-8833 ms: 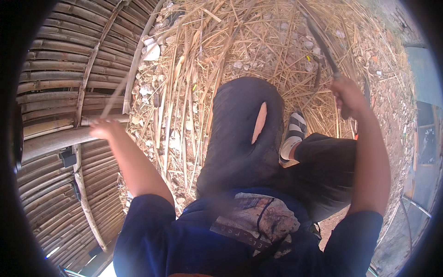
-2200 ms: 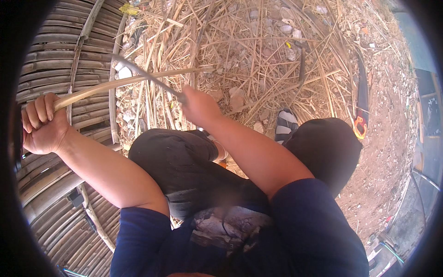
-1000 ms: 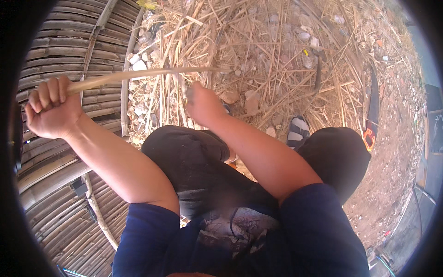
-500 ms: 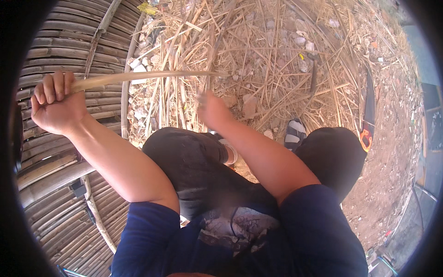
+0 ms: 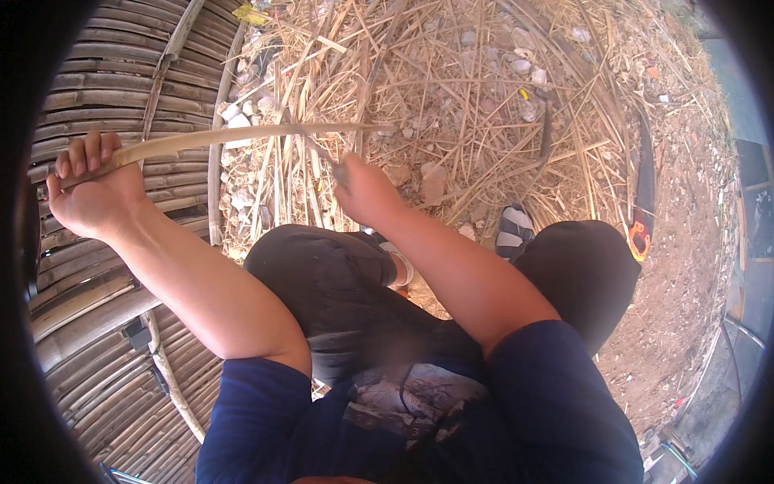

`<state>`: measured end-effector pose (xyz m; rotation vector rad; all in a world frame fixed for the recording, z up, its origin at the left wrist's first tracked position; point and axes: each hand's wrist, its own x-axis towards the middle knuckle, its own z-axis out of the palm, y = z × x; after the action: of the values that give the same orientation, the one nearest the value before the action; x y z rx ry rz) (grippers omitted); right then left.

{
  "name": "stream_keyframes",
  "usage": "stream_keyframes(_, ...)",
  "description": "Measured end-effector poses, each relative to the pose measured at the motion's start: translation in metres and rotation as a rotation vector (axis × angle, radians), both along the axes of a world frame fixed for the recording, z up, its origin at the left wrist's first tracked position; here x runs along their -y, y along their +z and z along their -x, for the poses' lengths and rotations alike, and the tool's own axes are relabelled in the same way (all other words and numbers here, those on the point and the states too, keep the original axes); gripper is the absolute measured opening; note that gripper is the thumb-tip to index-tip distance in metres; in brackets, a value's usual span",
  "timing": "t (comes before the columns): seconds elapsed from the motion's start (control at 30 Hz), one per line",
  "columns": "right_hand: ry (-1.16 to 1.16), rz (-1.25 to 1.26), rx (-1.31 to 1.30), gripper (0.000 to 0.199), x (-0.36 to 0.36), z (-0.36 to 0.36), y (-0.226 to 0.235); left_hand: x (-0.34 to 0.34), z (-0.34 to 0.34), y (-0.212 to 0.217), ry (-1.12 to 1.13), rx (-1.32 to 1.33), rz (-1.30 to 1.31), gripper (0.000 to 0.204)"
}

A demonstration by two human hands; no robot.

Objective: The person uses a cleaver-like knife and a hammer to split a length of bamboo and then whittles the edges of a bamboo strip by hand.

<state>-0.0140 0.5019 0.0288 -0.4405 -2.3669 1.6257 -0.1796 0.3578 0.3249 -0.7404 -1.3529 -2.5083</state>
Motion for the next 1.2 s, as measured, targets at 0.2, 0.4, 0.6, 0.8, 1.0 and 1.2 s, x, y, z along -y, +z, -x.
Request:
stream_keyframes(0.2, -0.101, -0.069, 0.350, 0.035, -0.017, -0.016, -0.038, 0.013, 0.014, -0.004, 0.077, 0.039, -0.035, 0.028)
stream_keyframes(0.4, 0.094, 0.046, 0.182, 0.038, -0.007, 0.001, 0.039, 0.006, 0.010, -0.003, -0.025, 0.037, -0.018, 0.031)
stream_keyframes(0.6, -0.081, 0.012, 0.392, 0.037, -0.008, -0.012, -0.042, 0.012, 0.016, -0.007, -0.012, 0.015, -0.033, 0.032)
stream_keyframes(0.8, -0.043, 0.070, 0.149, 0.037, -0.006, -0.002, 0.007, 0.005, 0.013, -0.006, 0.052, -0.003, 0.011, 0.035)
stream_keyframes(1.0, -0.122, 0.093, 0.177, 0.036, 0.005, -0.010, -0.028, -0.006, 0.007, -0.002, 0.101, -0.014, 0.083, 0.038)
stream_keyframes(1.2, -0.191, 0.018, 0.314, 0.035, -0.014, -0.013, -0.043, -0.024, -0.013, 0.000, 0.200, -0.001, 0.069, 0.034)
